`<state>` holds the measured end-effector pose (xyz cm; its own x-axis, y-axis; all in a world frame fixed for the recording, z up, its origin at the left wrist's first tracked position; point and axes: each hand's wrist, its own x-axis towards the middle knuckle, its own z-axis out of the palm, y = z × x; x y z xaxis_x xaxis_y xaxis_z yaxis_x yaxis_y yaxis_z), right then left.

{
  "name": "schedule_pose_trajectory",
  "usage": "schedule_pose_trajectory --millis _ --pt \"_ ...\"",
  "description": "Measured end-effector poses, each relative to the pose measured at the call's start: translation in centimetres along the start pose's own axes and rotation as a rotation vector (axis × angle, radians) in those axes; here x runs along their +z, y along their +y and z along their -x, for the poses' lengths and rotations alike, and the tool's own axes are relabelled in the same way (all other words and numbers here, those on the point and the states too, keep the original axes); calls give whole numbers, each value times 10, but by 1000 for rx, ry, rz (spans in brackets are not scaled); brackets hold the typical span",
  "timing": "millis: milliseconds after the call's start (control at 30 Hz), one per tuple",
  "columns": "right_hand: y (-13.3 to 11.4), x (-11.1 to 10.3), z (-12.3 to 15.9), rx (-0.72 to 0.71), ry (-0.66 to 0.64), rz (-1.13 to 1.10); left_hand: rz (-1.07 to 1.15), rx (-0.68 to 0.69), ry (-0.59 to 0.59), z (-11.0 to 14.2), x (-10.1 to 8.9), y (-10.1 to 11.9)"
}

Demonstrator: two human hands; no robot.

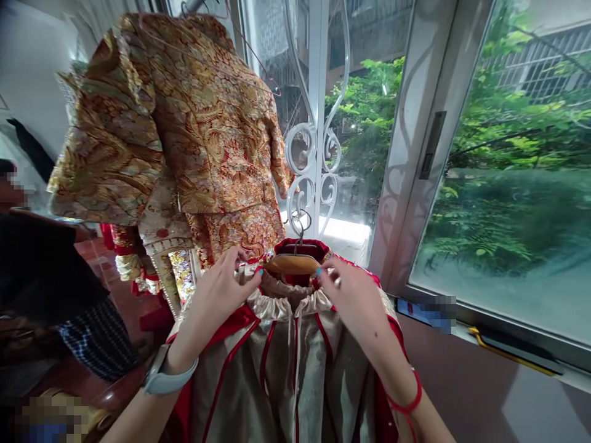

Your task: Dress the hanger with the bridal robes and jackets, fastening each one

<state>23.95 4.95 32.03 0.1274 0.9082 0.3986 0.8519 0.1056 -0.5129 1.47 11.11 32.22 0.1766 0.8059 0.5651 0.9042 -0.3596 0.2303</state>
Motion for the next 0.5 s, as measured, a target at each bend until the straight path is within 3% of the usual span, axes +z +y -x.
schedule_pose_trajectory --millis 67,300,433,500 --pt "16 -4 -7 81 114 168 -79 -28 -9 -6 5 9" --pt "20 5 -28 101 -120 465 -221 -111 -90 -19 20 17" --pt "21 5 -30 65 -139 523 -229 -52 -45 -8 18 16" --pt "24 8 -31 81 -96 544 -124 -7 -51 -5 14 12"
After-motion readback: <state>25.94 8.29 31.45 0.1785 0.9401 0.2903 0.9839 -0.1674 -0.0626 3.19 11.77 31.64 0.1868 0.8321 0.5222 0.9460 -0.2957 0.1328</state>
